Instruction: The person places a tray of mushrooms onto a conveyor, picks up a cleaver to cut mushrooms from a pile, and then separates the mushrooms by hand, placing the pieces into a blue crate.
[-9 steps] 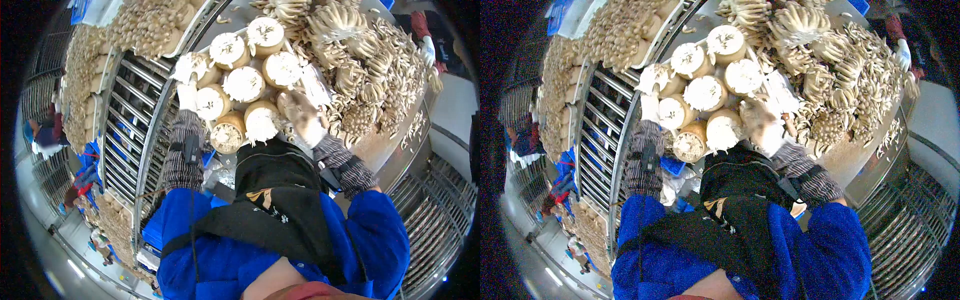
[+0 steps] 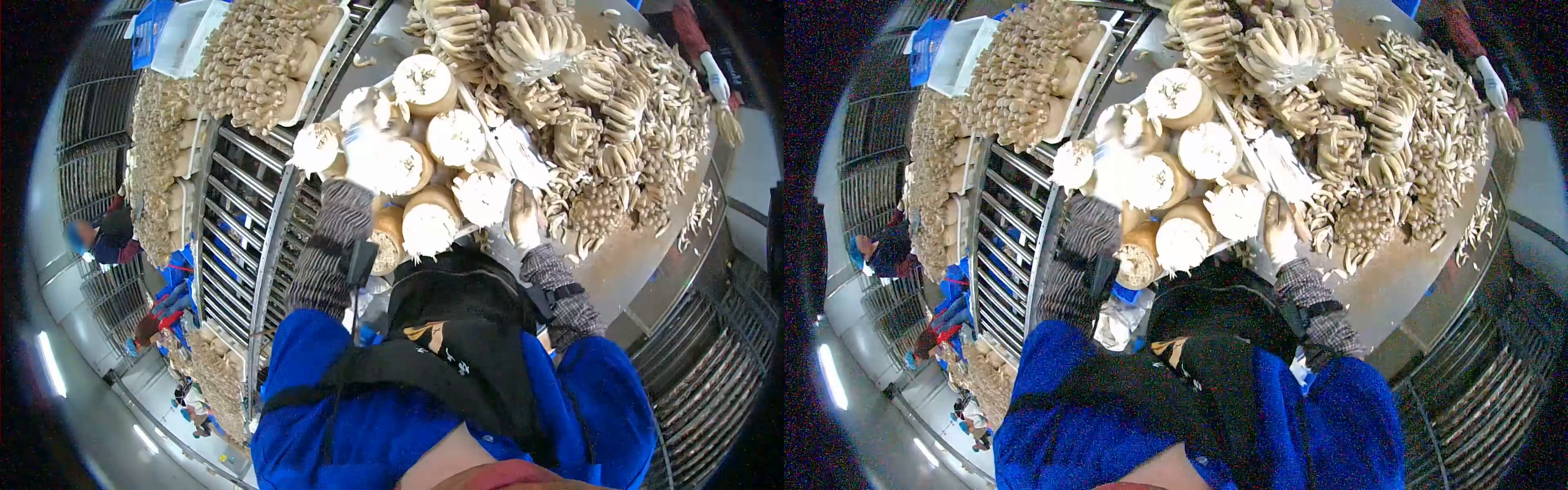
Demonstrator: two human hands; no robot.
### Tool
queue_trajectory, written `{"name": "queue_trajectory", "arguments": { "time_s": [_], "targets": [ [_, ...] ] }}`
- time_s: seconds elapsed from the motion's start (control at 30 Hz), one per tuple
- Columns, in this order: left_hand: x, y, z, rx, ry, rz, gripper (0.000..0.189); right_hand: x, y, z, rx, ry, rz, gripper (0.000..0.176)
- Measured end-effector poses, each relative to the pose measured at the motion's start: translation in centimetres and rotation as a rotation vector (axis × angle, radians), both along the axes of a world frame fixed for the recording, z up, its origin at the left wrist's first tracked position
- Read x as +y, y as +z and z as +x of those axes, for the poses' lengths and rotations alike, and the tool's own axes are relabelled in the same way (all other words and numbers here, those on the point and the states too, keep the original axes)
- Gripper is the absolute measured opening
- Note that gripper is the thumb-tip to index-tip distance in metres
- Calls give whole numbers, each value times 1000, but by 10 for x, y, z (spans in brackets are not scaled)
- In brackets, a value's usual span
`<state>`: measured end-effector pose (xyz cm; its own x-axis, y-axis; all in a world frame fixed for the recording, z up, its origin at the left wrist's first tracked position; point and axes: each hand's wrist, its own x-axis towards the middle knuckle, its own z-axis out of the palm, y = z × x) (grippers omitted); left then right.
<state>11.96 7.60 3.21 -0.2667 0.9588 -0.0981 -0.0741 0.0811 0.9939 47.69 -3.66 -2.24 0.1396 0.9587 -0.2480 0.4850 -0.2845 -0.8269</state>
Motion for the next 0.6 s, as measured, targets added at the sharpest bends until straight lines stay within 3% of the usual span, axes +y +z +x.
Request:
{"name": "queue_trajectory", "arguments": {
  "time_s": [0.07, 0.13, 0.17, 0.2, 0.27, 0.33, 0.37, 0.4, 0.47, 0.5, 0.53, 0.6],
  "targets": [
    [38, 33, 38, 1353, -313, 12, 78, 9, -3, 4, 86, -27, -63, 55],
    [64, 25, 47, 1314, -464, -286, 82, 5, -52, 18, 77, 23, 41, 52],
    [71, 29, 51, 1311, -461, -277, 80, 0, -75, 30, 67, 84, 131, 48],
    [75, 35, 54, 1308, -459, -271, 78, 3, -89, 40, -605, 279, 400, 38],
    [70, 54, 51, 1234, -424, -260, 61, 52, -4, 21, 93, -86, -82, 38],
    [69, -26, -29, 1125, -345, 126, 46, 67, -25, 27, -3, 122, 59, 48],
    [54, -11, -51, 930, -186, 23, 40, 80, -24, 24, 111, 45, -158, 55],
    [26, 2, -75, 731, -28, -82, 35, 83, -56, 27, -34, 161, -83, 55],
    [-20, 26, -111, 193, 243, -53, 39, 101, -78, 14, -187, 299, -151, 55],
    [-51, 6, -148, 337, 335, -129, 39, 107, -53, 3, -323, 292, -155, 57],
    [-83, -19, -178, 479, 426, -207, 40, 115, -33, 0, -163, 306, -201, 53],
    [-135, -39, -163, 478, 298, -459, 49, 126, -60, -7, -38, 313, 62, 44]
  ]
}}
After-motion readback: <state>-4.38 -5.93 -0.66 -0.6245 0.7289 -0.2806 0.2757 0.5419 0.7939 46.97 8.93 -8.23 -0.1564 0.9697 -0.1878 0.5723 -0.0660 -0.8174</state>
